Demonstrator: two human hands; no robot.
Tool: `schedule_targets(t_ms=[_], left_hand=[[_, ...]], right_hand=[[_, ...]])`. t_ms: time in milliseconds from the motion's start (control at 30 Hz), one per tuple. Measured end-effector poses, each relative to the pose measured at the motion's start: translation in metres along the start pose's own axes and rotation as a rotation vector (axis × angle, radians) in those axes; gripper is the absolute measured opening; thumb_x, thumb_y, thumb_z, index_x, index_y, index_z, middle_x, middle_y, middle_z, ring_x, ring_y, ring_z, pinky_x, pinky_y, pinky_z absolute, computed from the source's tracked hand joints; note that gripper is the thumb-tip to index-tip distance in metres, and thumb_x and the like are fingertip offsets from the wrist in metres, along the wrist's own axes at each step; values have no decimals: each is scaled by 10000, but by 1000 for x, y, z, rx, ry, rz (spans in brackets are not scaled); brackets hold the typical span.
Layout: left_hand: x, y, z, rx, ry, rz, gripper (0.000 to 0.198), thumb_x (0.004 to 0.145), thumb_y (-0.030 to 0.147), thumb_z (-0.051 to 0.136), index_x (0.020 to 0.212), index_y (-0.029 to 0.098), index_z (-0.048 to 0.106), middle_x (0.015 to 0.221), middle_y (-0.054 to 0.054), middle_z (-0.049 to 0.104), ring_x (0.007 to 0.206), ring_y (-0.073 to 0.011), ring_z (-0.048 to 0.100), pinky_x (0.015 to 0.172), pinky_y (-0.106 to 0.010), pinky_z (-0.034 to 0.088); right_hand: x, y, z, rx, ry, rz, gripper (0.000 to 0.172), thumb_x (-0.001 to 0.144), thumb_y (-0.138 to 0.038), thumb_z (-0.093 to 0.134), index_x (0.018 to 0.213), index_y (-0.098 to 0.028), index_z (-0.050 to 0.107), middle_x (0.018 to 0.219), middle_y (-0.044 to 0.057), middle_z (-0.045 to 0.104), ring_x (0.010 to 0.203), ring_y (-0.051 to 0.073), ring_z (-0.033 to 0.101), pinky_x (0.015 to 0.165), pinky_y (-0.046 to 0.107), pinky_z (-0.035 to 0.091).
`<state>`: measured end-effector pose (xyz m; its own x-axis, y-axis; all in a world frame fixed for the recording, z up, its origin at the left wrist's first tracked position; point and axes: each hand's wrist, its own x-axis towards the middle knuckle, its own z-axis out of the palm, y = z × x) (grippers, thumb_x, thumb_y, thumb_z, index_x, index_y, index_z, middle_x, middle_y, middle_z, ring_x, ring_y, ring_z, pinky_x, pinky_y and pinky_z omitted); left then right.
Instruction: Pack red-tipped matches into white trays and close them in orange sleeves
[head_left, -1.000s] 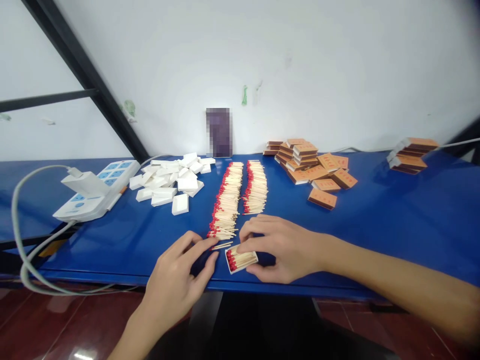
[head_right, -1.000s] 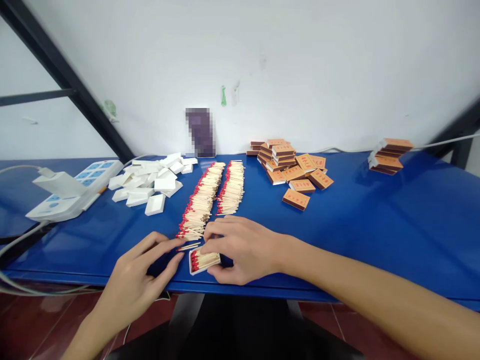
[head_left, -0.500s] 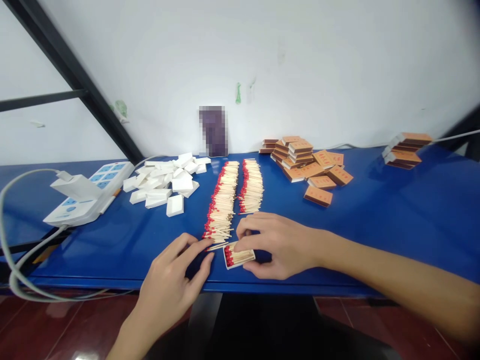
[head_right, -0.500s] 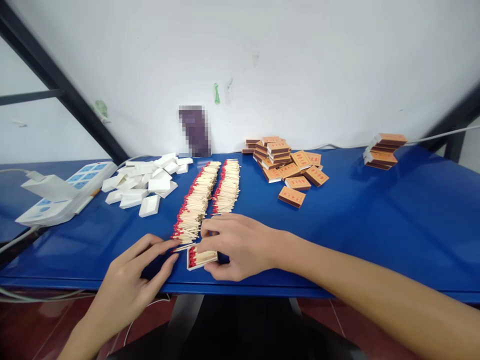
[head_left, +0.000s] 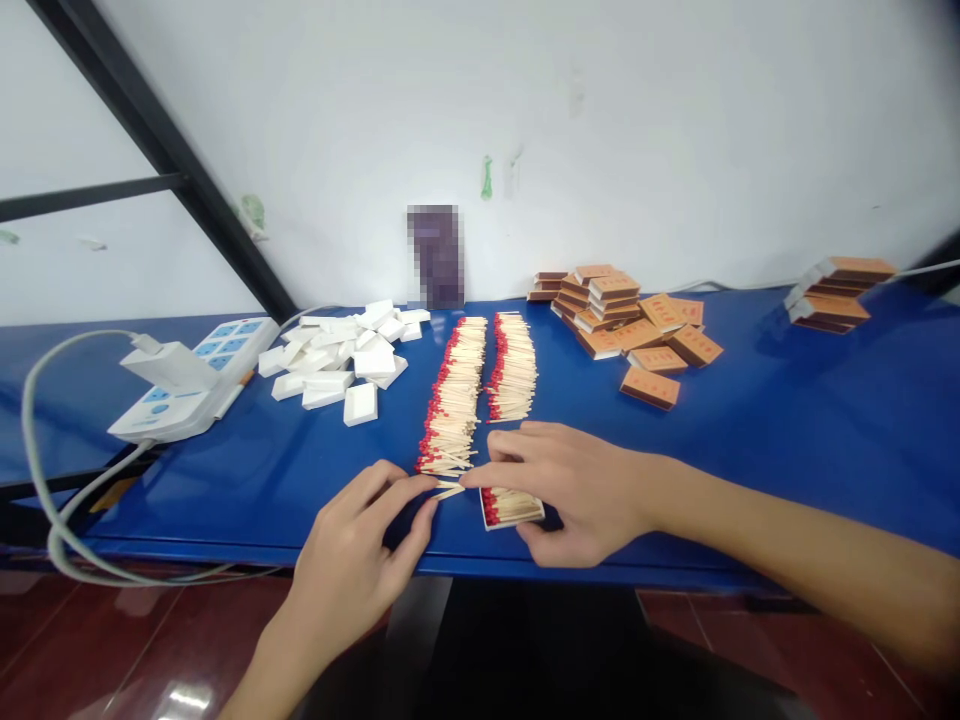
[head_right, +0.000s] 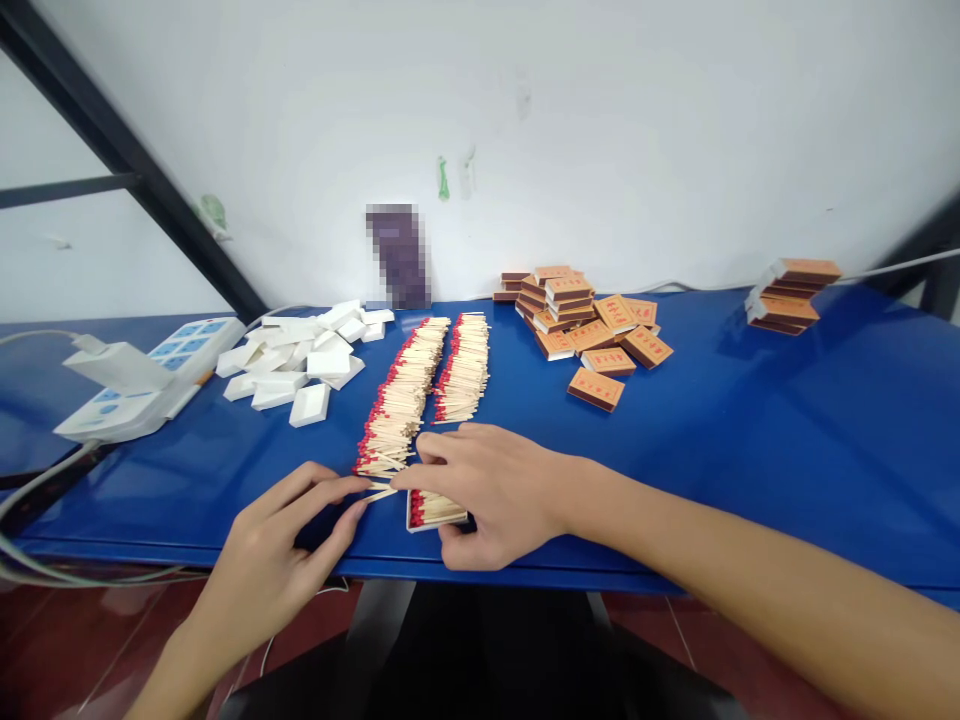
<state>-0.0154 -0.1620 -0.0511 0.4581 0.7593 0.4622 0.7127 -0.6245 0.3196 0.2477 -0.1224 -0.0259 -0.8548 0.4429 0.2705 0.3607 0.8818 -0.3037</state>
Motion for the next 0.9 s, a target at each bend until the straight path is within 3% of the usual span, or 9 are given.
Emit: schedule_targets(t_ms=[900], left_hand=[[1, 1, -2, 14, -1, 6, 185, 985, 273, 553, 1094, 192, 679, 941, -38, 616, 831, -148, 629, 752, -259, 500]], right_hand=[[1, 0, -1, -30, -66, -3, 463, 794, -241, 565, 1245, -166, 638, 859, 31, 522, 686, 167, 436, 668, 313, 343]])
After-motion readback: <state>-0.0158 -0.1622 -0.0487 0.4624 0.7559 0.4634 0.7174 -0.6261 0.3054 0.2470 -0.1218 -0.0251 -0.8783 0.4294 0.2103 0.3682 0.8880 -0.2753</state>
